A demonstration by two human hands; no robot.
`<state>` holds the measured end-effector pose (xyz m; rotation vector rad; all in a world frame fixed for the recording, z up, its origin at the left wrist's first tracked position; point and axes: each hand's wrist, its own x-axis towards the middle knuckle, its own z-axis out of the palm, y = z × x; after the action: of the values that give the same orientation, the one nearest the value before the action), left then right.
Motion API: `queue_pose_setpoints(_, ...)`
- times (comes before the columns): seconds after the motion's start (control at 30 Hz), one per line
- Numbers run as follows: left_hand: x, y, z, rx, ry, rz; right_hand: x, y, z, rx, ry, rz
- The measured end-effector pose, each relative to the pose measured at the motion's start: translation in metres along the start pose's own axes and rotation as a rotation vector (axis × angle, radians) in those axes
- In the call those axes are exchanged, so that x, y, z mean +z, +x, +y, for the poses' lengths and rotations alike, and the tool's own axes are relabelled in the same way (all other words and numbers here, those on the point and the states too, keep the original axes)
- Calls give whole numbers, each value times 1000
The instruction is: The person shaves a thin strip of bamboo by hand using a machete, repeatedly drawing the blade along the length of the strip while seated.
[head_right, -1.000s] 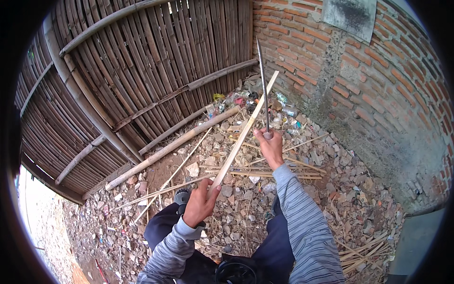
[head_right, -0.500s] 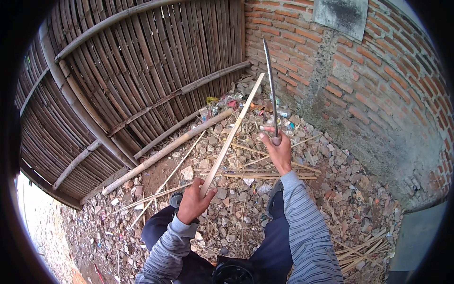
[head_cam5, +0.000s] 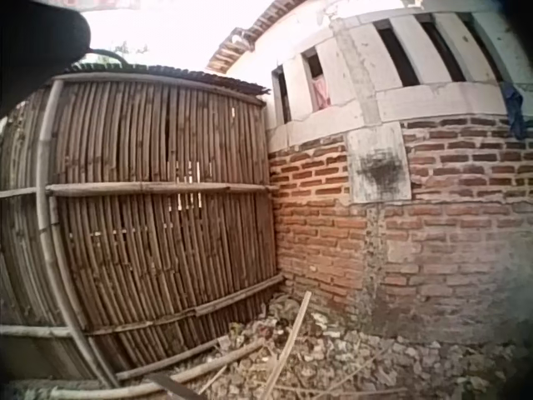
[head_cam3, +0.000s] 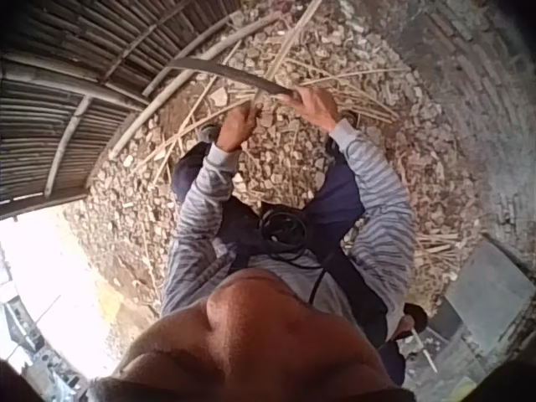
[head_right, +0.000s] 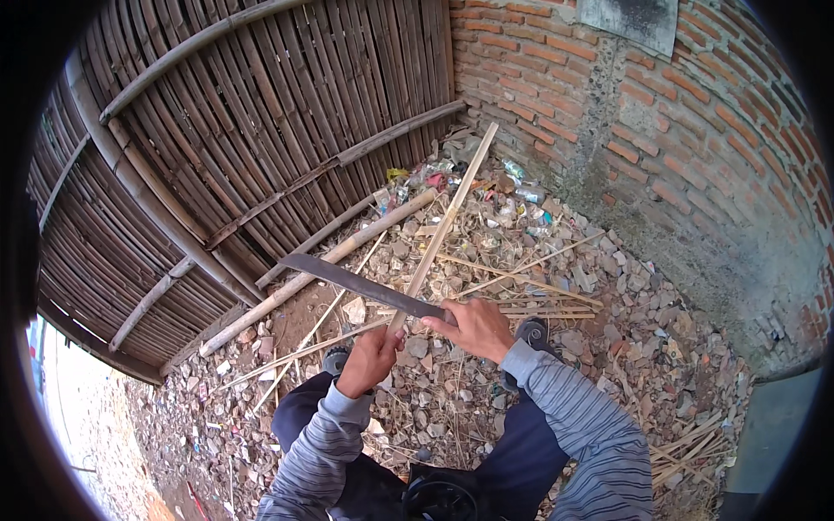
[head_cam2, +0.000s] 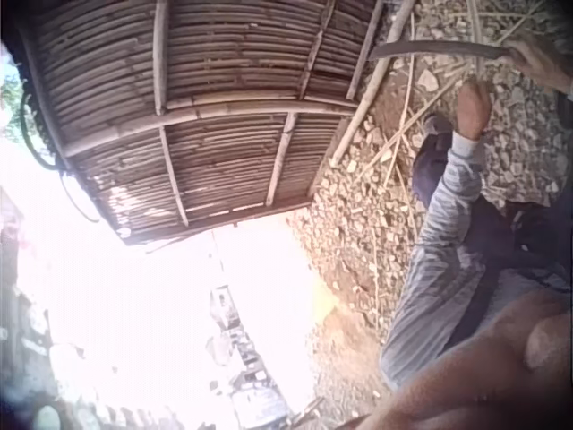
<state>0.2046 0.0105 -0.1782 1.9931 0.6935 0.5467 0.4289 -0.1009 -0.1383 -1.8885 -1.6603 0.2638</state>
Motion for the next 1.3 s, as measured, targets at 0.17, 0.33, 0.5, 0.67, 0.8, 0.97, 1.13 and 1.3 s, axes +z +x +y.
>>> queue_pose_setpoints(0.17, 10, -5, 7, 140, 442, 216, 1, -4, -12, -9, -85, -82)
queue_pose_setpoints(0.33, 19, -9, 30, 23, 480, 205, 13, -4, -8, -11, -40, -110)
queue_pose_setpoints(0.5, 18, -10, 4, 61, 493, 179, 13, 5, -8, 42, 22, -178)
queue_pose_setpoints(0.67, 20, -10, 1, 94, 512, 206, 11, 11, 1, 119, 8, -183)
queue_pose_setpoints(0.8, 22, -14, 9, 54, 465, 158, 3, 22, 49, 200, -19, 8)
queue_pose_setpoints(0.97, 28, -22, 5, 136, 486, 155, -14, 26, 71, 359, 50, 120)
queue_pose_setpoints(1.13, 22, -18, 2, 75, 496, 184, 11, 8, 15, 163, 10, -103)
queue_pose_setpoints(1.3, 21, -19, 14, 64, 448, 171, -3, 19, 36, 184, -45, -104)
